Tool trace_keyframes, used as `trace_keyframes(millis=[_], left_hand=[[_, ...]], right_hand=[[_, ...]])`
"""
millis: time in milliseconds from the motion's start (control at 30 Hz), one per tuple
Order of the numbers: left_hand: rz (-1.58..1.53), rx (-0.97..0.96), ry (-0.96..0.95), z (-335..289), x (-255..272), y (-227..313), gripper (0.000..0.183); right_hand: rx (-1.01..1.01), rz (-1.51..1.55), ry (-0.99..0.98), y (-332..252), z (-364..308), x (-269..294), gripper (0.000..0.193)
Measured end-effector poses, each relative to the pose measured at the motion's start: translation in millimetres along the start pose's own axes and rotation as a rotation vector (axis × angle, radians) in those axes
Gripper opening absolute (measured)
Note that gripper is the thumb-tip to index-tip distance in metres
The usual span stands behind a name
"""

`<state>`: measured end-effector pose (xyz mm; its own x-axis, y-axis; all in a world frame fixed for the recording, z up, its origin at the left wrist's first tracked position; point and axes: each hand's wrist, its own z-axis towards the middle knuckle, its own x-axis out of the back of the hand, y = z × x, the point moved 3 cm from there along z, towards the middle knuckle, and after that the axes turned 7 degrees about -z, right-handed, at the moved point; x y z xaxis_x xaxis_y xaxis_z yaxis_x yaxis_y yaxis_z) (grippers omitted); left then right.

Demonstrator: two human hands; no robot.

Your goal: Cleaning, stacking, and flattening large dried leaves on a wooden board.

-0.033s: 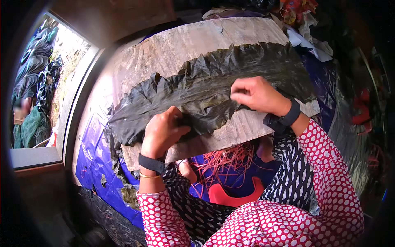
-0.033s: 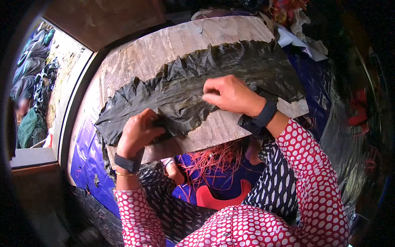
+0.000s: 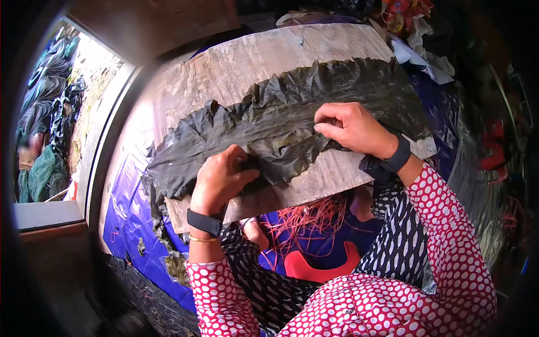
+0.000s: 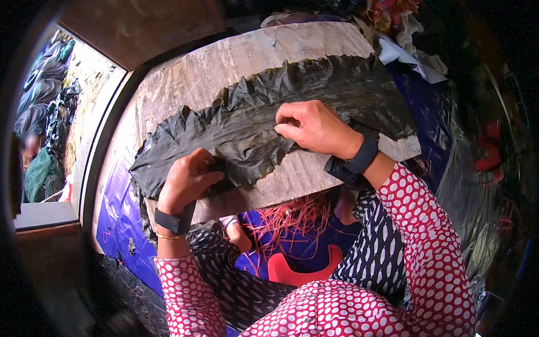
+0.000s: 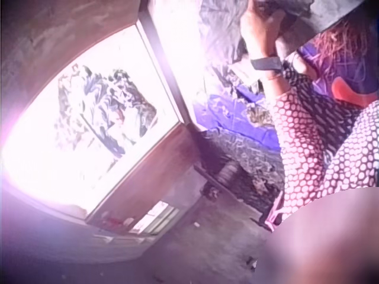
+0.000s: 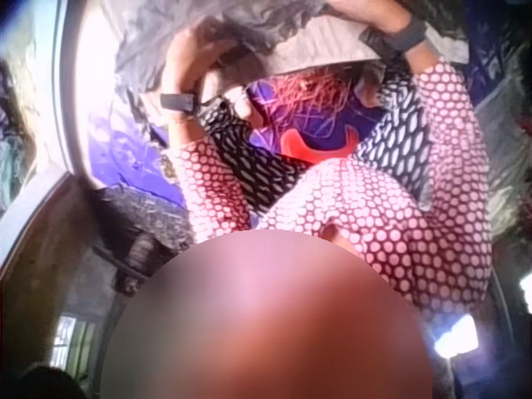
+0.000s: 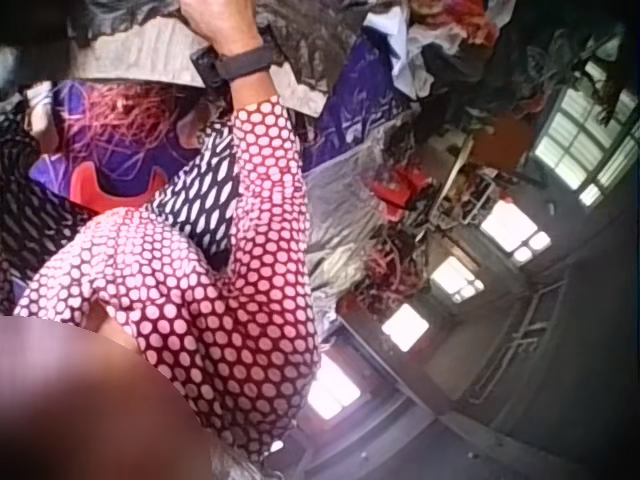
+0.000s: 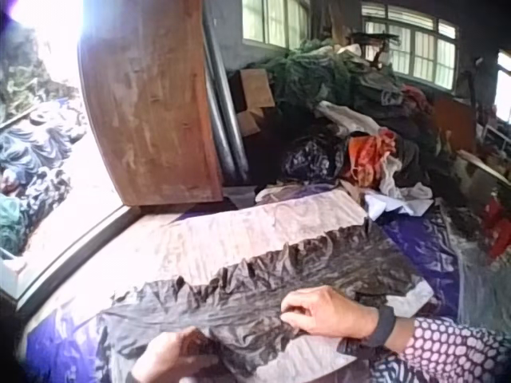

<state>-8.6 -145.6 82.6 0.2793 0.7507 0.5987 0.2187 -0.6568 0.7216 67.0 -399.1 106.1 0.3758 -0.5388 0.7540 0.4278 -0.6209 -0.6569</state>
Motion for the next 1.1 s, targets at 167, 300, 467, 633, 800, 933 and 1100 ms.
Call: trace_keyframes(millis=[167,300,467,633,800,933,1100], left_hand=[[0.025,-0.005,0.032,12,0,0,0.027],[0.094,-0.016,0.078,14,0,3,0.023],[0.108,-0.109,0.113,18,-5,6,0.017],[0.002,-0.494,0.348,10,-21,49,0.015],[0.204,-0.566,0.245,8,-60,74,0.034],[0.268,-0.546,0.148,12,-69,67,0.032],[0.282,-0.567,0.114,15,-72,60,0.025]], right_hand=[[0.243,-0.518,-0.042,6,-17,-16,0.01],[0.33,-0.522,0.002,-2,-23,-15,0.011],[0.235,-0.483,-0.001,-2,-33,-6,0.022],[-0.009,-0.534,-0.028,33,-32,26,0.031],[0.061,-0.395,-0.17,31,-38,9,0.011],[0.075,-0.282,-0.294,26,-42,9,0.012],[0.081,-0.283,-0.445,30,-49,5,0.017]])
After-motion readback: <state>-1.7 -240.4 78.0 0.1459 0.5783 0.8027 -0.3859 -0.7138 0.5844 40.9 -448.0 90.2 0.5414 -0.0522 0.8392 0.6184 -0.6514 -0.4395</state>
